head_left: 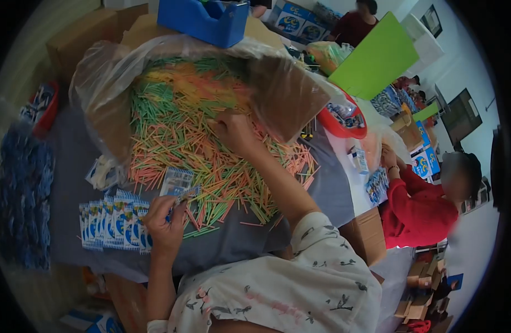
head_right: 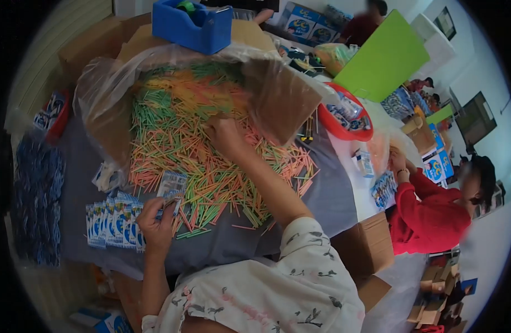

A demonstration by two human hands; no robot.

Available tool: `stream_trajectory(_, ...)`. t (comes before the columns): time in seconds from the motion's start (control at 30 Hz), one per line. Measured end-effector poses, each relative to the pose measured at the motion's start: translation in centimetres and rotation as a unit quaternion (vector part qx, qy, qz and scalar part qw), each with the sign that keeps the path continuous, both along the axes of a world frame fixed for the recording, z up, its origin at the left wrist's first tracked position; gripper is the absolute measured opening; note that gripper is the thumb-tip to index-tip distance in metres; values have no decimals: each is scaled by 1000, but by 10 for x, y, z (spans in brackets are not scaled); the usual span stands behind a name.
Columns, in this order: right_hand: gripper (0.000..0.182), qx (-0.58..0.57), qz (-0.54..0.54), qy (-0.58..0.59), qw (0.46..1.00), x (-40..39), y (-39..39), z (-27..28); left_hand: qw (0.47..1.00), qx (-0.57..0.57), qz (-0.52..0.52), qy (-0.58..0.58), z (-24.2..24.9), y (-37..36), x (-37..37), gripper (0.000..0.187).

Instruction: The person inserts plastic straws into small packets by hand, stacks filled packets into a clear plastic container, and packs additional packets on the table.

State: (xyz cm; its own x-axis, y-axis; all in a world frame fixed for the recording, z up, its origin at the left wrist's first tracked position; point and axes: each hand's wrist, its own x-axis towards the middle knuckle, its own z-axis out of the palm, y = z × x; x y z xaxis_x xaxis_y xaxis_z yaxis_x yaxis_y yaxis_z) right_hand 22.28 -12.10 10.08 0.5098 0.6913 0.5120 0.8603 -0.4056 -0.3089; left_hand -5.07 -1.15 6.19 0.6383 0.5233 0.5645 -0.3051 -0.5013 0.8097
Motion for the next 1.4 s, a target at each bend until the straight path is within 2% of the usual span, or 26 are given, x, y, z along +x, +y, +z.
stream_trajectory(0.07, 21, 98, 38, 32, 994, -12, -1, 5, 999, -27, -14, 18, 3, 1, 1, 13)
stream_trajectory(0.1, 21, 97, 38, 30, 994, -30, -3, 17, 999, -26, -14, 22, 5, 1, 1, 12)
stream_trajectory(0.13, 25, 158, 76, 185, 967, -52, -6, 29, 999, -26, -13, 30, 5, 1, -1, 12)
stream_trajectory(0.17, 30, 213, 112, 339, 909, -71, -7, 45, 999, -29, -9, 36, 5, 1, -2, 12)
stream_trajectory(0.2, 30, 210, 114, 352, 905, -85, -6, 57, 999, -5, 10, 40, 6, 1, -1, 12)
stream_trajectory(0.27, 40, 250, 199, 403, 858, -116, -6, 67, 998, 20, 24, 55, 11, -1, -5, 13)
stream_trajectory(0.33, 37, 224, 265, 365, 864, -124, -3, 65, 999, 15, 20, 33, 12, -2, -8, 15)
stream_trajectory(0.37, 37, 215, 288, 393, 846, -131, 1, 63, 1000, 18, 16, -3, 9, -1, -10, 16)
stream_trajectory(0.4, 36, 240, 306, 372, 843, -136, 3, 62, 999, 18, 41, 16, 10, 0, -14, 16)
stream_trajectory(0.47, 36, 266, 324, 356, 835, -146, 6, 59, 999, -24, 24, 0, 11, -2, -20, 18)
stream_trajectory(0.57, 34, 278, 329, 350, 832, -152, 6, 58, 999, -13, 38, -10, 7, 1, -27, 19)
stream_trajectory(0.63, 32, 192, 343, 233, 890, -152, 6, 58, 999, 2, 45, -18, 6, 2, -30, 19)
stream_trajectory(0.67, 32, 191, 345, 233, 889, -154, 7, 59, 998, 16, 48, -27, 6, 3, -32, 19)
stream_trajectory(0.73, 30, 161, 326, 162, 918, -156, 6, 61, 998, 16, 54, -27, 6, 3, -34, 20)
stream_trajectory(1.03, 30, 102, 316, 60, 941, -156, 1, 54, 997, 23, 62, -44, 1, 2, -36, 23)
stream_trajectory(1.17, 28, 95, 337, 61, 935, -161, 5, 48, 998, 18, 46, -39, -3, -5, -33, 23)
stream_trajectory(1.23, 24, 90, 289, 150, 941, -163, -4, 45, 998, 6, 34, -43, -7, -6, -35, 23)
stream_trajectory(1.27, 24, 89, 280, 148, 944, -161, -6, 44, 998, -43, 25, -36, -9, -7, -36, 23)
stream_trajectory(1.3, 22, 123, 276, 236, 923, -157, -8, 45, 995, -94, 13, -29, -8, -8, -37, 23)
stream_trajectory(1.33, 20, 158, 270, 321, 894, -154, -10, 45, 995, -98, 2, -31, -7, -9, -36, 23)
stream_trajectory(1.4, 18, 167, 259, 341, 888, -153, -10, 46, 997, -80, 19, -7, -2, -9, -37, 23)
